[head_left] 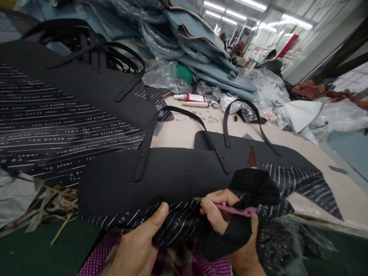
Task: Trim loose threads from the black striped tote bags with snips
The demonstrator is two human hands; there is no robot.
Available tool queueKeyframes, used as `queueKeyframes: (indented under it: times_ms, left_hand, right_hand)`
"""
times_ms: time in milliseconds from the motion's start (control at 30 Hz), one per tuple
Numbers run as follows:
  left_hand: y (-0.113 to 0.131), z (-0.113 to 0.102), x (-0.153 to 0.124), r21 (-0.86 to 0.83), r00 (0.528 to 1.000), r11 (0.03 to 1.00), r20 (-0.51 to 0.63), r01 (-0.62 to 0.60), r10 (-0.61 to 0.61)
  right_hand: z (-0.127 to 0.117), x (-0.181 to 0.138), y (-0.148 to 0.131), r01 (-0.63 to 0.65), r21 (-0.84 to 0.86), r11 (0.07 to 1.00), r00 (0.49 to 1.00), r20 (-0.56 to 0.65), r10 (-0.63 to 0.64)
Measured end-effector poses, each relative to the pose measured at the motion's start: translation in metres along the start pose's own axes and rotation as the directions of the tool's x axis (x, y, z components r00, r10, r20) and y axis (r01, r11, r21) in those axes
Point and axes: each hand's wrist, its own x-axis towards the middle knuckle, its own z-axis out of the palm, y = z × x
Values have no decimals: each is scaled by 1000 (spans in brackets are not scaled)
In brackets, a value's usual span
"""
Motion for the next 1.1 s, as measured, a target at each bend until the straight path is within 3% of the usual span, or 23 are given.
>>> queueKeyframes:
  times_ms: [200,367,433,600,667,1100]
  left_hand:
    - [-5,-4,1,31,997,997,-37,-66,67]
    - [-8,-10,2,98,1000,995,-8,7,-6]
    - [-7,-10,2,55,999,998,-15,30,-29]
    - [-1,-4,-4,4,999,999,-32,40,-40]
    - [0,-3,-5,14,998,998,-3,55,-55]
    - [-1,-7,1,-6,996,998,55,65,-65]
  right_hand:
    - [3,3,3,115,34,993,991,71,-118]
    - [6,4,-2,181,60,982,981,59,-185]
    - [5,3,-1,163,47,985,983,77,-167]
    - [0,1,1,-67,90,994,992,116,56]
    - [-1,1,0,-105,111,988,991,100,94]
    - [1,-4,8,-9,59,998,997,74,5]
